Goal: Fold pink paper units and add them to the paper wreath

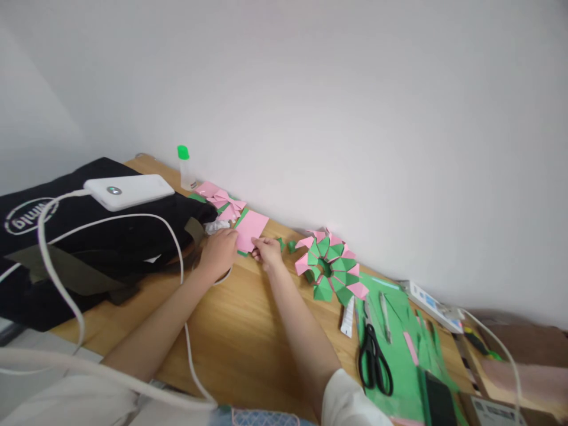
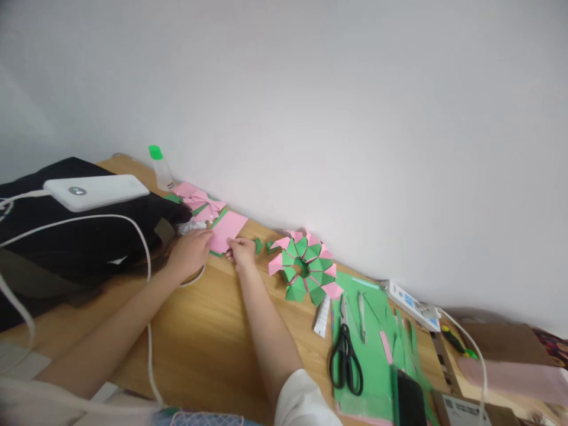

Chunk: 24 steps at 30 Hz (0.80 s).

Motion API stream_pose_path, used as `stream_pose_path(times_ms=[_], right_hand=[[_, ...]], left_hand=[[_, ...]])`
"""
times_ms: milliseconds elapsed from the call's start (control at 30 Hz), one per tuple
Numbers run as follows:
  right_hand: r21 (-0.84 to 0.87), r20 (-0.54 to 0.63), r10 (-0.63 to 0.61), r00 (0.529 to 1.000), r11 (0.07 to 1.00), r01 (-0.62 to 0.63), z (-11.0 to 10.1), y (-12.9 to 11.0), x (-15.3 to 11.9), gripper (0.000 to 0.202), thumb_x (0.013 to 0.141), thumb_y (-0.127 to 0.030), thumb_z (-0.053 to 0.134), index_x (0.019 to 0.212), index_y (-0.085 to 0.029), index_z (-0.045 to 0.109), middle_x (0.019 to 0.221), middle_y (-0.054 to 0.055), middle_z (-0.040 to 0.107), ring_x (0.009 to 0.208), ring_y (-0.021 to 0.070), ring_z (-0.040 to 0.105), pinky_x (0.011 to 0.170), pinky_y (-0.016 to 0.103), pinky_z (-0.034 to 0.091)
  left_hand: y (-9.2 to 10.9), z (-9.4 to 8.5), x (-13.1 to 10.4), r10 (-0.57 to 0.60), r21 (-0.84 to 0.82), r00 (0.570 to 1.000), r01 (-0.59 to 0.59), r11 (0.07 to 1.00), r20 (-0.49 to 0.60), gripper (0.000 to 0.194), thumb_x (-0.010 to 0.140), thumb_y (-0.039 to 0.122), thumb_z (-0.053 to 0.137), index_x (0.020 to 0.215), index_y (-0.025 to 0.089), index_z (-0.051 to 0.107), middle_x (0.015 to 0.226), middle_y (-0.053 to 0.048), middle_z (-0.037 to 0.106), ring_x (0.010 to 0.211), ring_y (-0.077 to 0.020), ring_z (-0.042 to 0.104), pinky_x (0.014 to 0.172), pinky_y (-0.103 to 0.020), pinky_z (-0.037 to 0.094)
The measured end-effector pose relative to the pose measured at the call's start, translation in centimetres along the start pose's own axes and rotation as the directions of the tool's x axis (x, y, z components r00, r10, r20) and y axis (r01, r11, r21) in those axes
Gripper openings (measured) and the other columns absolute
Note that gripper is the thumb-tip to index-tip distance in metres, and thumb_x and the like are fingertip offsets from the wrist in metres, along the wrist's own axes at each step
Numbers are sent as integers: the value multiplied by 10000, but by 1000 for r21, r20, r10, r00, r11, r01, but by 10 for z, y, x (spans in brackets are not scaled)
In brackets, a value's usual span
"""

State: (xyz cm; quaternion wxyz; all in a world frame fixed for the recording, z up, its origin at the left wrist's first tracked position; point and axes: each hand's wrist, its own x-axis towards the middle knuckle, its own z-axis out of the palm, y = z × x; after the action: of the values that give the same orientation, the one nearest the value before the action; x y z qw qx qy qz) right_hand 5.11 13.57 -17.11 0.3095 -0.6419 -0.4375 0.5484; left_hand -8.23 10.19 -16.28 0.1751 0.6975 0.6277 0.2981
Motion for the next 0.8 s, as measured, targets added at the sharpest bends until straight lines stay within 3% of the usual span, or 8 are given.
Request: stream_pose_path(times_ms=[133,233,333,433,600,733,800], right_hand=[[-169,-48,-169,984,973,159,-6,-6,-11,348,930,-340,590,1230,-165,569,1226,91,608,1030,218,633,857,429,553],[-334,-73,-366,928,885,323,-9,-19,-34,323,931,-344,586,1202,-166,585,1204,84,619,1012,210,637,852,418,552],[-491,-48,-546,837,742,456,-3,-34,-65,184,914,-295,600,1018,-151,649,1054,66,661,979,207,628,891,441,512],[-589,-30,-673,739,609,531,12,-43,-90,109,874,-228,595,846,-172,684,932,104,675,980,271,604,939,485,450],[-628,-1,-802,598,465,623,29,-24,-106,171,865,-189,549,971,-185,683,1066,140,676,1005,285,587,947,496,432],[-543,-14,-875,485,413,731,23,0,-110,253,862,-203,530,1097,-186,621,1171,136,642,1100,262,572,962,448,452],[-476,-81,-890,448,430,767,16,6,-112,273,871,-202,488,1134,-191,565,1147,125,626,1095,233,574,938,413,474]], left_hand=[[3,-2,1,-48,-214,999,43,976,-16,317,937,325,579,1210,165,582,1250,-101,593,1085,-234,606,922,-460,522],[9,-5,4,-86,-434,996,71,898,-13,366,937,419,547,1193,163,602,1277,-118,597,1193,-274,555,1015,-506,451],[19,-12,3,-77,-668,995,101,737,66,592,949,612,313,1160,169,644,1175,-123,678,1229,-303,552,1041,-478,438],[34,-23,-2,-29,-824,985,160,544,172,783,938,650,96,1152,158,667,1070,-121,726,1171,-295,607,1020,-440,462],[47,-33,-6,5,-931,968,242,274,253,805,908,700,167,1244,118,609,1076,-138,731,1141,-310,627,1028,-450,458],[45,-32,-4,9,-942,950,308,133,312,775,920,666,183,1276,105,583,1129,-168,715,1138,-336,631,1013,-491,463],[44,-32,-4,8,-939,942,335,80,337,755,931,644,181,1291,107,569,1162,-180,701,1140,-346,632,1005,-516,463]])
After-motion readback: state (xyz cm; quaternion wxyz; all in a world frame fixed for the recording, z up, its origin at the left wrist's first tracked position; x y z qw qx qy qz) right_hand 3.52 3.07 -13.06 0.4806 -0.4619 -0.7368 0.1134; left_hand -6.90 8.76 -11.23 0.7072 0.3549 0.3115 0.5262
